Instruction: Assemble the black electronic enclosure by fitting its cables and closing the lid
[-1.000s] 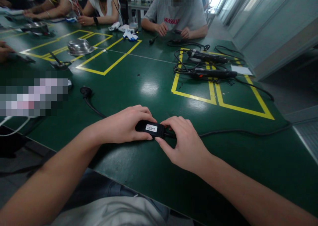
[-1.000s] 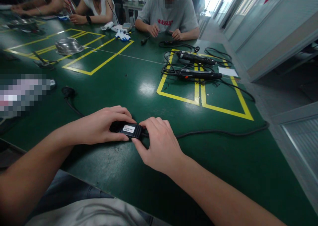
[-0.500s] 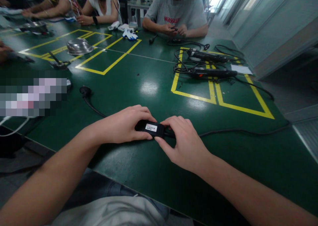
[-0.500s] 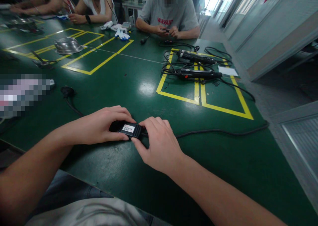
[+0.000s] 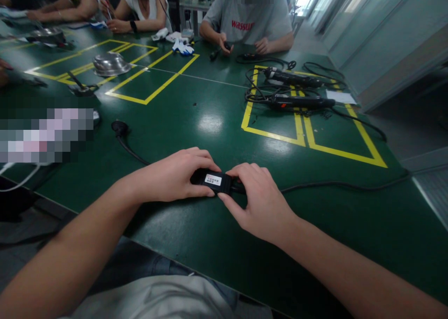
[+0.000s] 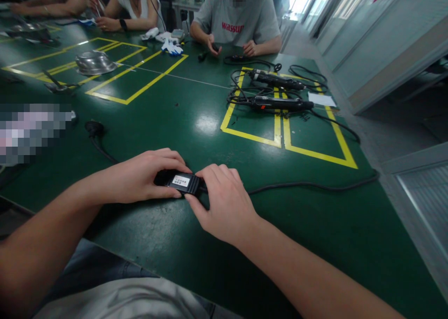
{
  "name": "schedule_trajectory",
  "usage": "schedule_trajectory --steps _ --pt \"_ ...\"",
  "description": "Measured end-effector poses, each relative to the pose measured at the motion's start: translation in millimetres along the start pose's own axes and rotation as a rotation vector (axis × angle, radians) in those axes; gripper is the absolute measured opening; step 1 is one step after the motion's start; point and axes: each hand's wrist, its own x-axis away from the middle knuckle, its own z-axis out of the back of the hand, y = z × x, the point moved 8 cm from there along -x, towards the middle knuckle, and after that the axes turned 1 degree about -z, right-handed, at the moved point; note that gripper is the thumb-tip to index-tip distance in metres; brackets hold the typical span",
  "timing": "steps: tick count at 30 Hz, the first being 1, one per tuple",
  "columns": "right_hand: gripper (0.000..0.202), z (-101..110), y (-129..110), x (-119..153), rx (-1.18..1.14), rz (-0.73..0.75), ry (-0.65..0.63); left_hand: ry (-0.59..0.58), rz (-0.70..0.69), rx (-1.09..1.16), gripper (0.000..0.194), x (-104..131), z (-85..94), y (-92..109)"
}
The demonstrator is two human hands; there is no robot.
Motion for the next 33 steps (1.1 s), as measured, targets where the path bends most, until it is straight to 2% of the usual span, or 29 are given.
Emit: schedule_trajectory --steps 33 --pt "0.017 0.2 0.0 -0.7 -0.007 -0.012 -0.002 -0.015 0.017 0.005 0.029 -1.5 0.4 0.3"
